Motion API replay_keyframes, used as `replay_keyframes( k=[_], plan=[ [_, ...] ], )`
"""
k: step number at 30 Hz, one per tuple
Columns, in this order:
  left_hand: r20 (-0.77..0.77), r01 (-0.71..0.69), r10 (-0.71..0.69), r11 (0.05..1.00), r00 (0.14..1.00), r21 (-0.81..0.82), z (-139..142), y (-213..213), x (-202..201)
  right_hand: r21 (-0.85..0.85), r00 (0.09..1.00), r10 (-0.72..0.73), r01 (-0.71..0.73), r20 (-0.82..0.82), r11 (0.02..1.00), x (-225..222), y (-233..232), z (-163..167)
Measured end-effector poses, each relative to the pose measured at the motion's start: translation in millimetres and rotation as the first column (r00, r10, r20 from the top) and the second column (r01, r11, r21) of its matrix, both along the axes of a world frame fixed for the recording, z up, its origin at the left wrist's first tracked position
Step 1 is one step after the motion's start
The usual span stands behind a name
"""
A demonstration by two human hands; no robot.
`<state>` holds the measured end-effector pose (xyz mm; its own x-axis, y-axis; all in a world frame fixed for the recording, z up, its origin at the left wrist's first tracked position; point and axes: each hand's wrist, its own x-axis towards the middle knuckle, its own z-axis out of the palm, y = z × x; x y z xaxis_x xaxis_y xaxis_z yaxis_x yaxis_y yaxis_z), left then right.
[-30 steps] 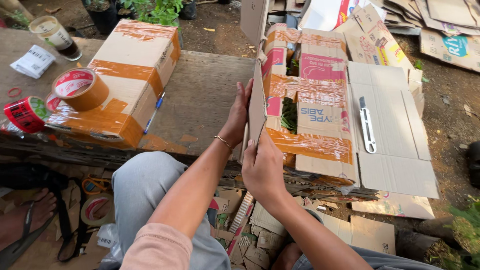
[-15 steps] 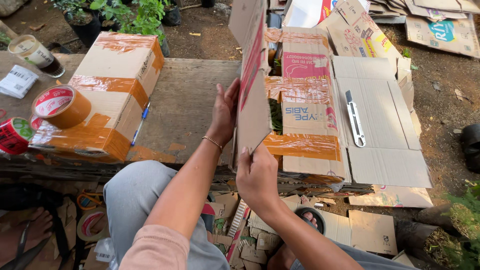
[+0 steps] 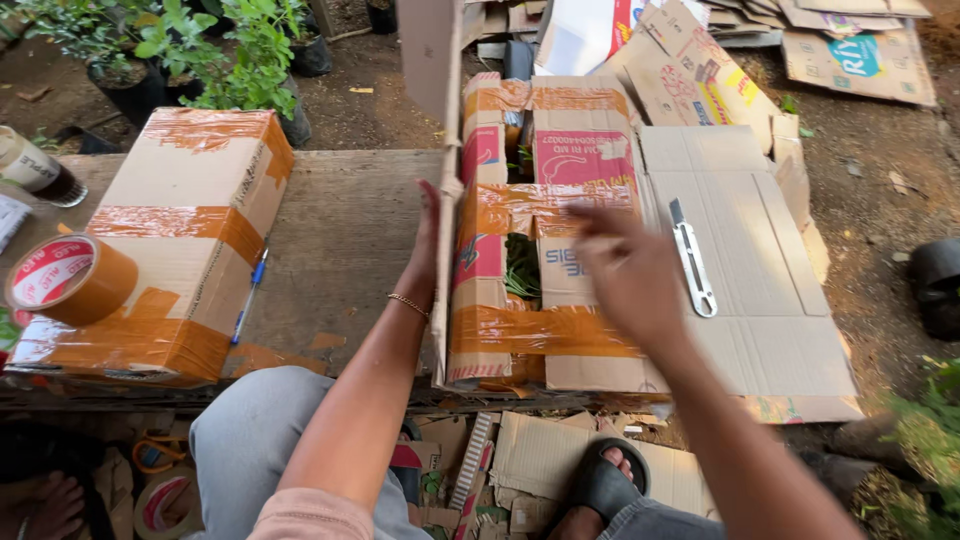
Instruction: The person folds the flaps of a flattened cardboard box, cuts along the box edge with a utility knife, and presses the box flat on the bench. They then tear pieces of brown packing tape by hand and press the tape over the box seam to hold it closed.
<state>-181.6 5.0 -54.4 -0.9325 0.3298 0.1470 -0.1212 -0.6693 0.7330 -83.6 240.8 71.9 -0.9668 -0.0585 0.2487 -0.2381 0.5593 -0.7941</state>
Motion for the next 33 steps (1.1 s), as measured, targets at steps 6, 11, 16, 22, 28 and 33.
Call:
replay_keyframes(
  k=[6,11,16,22,28,33],
  plan=[
    [-0.048,-0.163,0.156,0.966,0.987,-0.202,7.6,-0.8,6.2,-0.426,0.951,0.128,0.005,0.282,0.905,-81.7,69.7,-58.8],
    [-0.052,-0.226,0.22,0.95,0.974,-0.215,-5.5,-7.5,-0.9,-0.542,0.961,0.218,-0.095,0.168,0.835,-86.9,69.6,-93.8],
    [-0.083,-0.194,0.183,0.966,0.98,-0.17,-11.3,-3.2,-0.3,-0.623,0.937,0.217,0.002,0.275,0.782,-72.2,57.9,-84.7],
    [-0.176,-0.206,0.173,0.959,0.969,-0.195,-10.5,0.2,4.1,-0.678,0.913,0.271,0.009,0.306,0.735,-71.5,52.4,-80.8],
    [-0.476,-0.47,0.174,0.626,0.862,-0.622,-6.2,-0.7,-4.0,-0.713,0.968,0.213,-0.056,0.133,0.699,-88.9,70.8,-108.8],
    [-0.484,-0.464,0.108,0.521,0.868,-0.716,10.3,-3.2,-3.0,-0.741,0.956,0.088,0.158,0.281,0.653,-98.1,83.4,-130.7]
  ],
)
